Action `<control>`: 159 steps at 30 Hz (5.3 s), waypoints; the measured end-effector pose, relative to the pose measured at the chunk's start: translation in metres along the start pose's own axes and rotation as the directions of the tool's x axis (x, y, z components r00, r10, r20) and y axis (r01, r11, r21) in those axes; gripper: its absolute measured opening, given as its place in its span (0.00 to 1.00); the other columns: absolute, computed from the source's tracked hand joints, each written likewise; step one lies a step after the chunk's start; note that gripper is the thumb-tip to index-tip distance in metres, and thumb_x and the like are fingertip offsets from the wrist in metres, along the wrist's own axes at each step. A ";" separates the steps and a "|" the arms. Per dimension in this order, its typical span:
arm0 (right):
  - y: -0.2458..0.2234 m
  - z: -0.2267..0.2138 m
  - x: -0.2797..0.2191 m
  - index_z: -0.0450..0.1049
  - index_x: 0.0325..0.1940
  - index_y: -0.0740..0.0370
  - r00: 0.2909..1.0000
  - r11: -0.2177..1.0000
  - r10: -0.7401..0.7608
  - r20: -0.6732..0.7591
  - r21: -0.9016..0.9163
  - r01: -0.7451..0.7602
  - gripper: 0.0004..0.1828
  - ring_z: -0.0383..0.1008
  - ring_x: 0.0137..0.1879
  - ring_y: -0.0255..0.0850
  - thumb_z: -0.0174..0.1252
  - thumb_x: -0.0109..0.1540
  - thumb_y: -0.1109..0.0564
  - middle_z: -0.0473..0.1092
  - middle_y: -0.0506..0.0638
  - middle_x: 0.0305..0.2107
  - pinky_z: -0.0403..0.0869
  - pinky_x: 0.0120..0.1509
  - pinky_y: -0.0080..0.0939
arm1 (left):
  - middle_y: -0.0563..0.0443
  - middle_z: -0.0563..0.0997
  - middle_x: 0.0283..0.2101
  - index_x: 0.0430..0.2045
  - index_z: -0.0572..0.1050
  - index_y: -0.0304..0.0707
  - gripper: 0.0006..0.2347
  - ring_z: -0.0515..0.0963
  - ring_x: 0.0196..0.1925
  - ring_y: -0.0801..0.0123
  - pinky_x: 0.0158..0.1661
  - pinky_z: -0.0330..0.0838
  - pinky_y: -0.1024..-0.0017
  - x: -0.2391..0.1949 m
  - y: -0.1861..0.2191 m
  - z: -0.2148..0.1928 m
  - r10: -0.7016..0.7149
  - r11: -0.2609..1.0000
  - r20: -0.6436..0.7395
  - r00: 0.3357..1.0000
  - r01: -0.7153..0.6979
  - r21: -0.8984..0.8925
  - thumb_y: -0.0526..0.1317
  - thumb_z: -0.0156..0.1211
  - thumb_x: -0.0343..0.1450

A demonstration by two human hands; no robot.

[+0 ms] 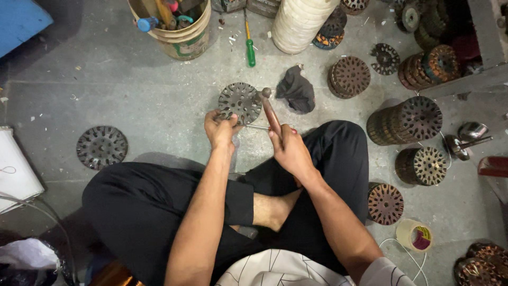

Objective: The person aligns and separates metal plates of a fan motor stator using a screwdriver and a hammer. They handle various stacks of metal components while sitting on a workshop floor.

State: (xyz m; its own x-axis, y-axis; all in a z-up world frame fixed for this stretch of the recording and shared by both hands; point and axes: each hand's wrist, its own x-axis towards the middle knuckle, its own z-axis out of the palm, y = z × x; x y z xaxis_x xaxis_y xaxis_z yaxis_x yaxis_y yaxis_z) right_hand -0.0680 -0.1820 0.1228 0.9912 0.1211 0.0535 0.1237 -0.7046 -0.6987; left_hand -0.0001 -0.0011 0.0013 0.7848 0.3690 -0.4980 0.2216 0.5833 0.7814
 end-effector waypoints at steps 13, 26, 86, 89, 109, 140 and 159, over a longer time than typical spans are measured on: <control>-0.014 0.005 -0.009 0.61 0.44 0.69 0.995 0.992 0.057 0.083 -0.114 -0.048 0.15 0.75 0.32 0.70 0.53 0.70 0.53 0.72 0.71 0.23 0.69 0.33 0.66 | 0.47 0.73 0.43 0.45 0.61 0.38 0.20 0.80 0.39 0.65 0.32 0.84 0.66 -0.014 0.000 -0.001 0.112 0.993 0.027 0.993 -0.114 0.042 0.20 0.57 0.64; -0.023 0.010 -0.014 0.63 0.47 0.70 0.998 0.997 0.060 0.033 -0.051 -0.059 0.16 0.74 0.32 0.71 0.53 0.67 0.52 0.71 0.73 0.22 0.69 0.32 0.67 | 0.49 0.70 0.37 0.40 0.59 0.39 0.20 0.77 0.32 0.65 0.27 0.80 0.66 0.012 -0.025 -0.006 0.056 0.998 -0.060 0.997 -0.056 0.004 0.20 0.58 0.61; -0.018 -0.026 0.084 0.53 0.77 0.61 0.854 0.785 -0.518 0.047 0.422 0.453 0.63 0.53 0.81 0.56 0.81 0.46 0.44 0.54 0.63 0.72 0.58 0.83 0.54 | 0.48 0.73 0.54 0.69 0.61 0.38 0.37 0.74 0.54 0.64 0.50 0.74 0.69 -0.028 0.059 0.032 0.012 0.967 0.808 0.590 0.197 -0.158 0.38 0.76 0.63; 0.007 -0.031 0.094 0.55 0.75 0.66 0.852 0.841 -0.518 0.069 0.224 0.493 0.65 0.49 0.80 0.62 0.80 0.44 0.39 0.54 0.68 0.71 0.55 0.80 0.57 | 0.49 0.79 0.50 0.59 0.69 0.33 0.28 0.79 0.51 0.66 0.51 0.78 0.67 -0.016 0.051 0.034 0.027 0.991 0.414 0.910 0.029 -0.128 0.36 0.73 0.63; 0.113 0.041 0.109 0.67 0.51 0.67 0.984 0.977 0.138 -0.115 -0.150 -0.154 0.22 0.76 0.46 0.65 0.65 0.63 0.51 0.75 0.65 0.38 0.74 0.50 0.60 | 0.40 0.82 0.43 0.43 0.75 0.35 0.26 0.81 0.46 0.49 0.48 0.73 0.57 -0.007 0.041 0.015 0.534 0.638 -0.087 0.841 -0.334 0.694 0.44 0.82 0.56; -0.010 0.021 -0.035 0.64 0.45 0.67 0.991 0.990 0.129 0.017 -0.056 -0.128 0.15 0.73 0.36 0.72 0.48 0.71 0.50 0.71 0.72 0.25 0.67 0.36 0.66 | 0.41 0.81 0.43 0.38 0.75 0.35 0.23 0.80 0.48 0.46 0.48 0.73 0.55 -0.013 0.038 0.012 0.581 0.607 -0.093 0.809 -0.354 0.712 0.44 0.82 0.56; 0.000 0.003 -0.021 0.63 0.40 0.62 0.937 0.752 0.349 0.004 0.596 -0.282 0.16 0.61 0.16 0.32 0.54 0.70 0.47 0.62 0.45 0.17 0.62 0.17 0.35 | 0.53 0.75 0.29 0.36 0.74 0.39 0.08 0.76 0.27 0.70 0.29 0.73 0.71 -0.009 0.057 0.014 0.060 0.892 0.413 0.909 0.136 -0.430 0.44 0.59 0.75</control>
State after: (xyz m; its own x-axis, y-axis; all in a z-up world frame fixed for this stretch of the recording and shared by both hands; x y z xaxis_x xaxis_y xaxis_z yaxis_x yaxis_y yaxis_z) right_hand -0.0889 -0.1824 0.1193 0.9719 -0.1295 -0.1966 -0.2149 -0.1472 -0.9655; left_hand 0.0133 0.0184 0.0559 0.9656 0.0715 -0.2502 0.0558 0.8821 0.4677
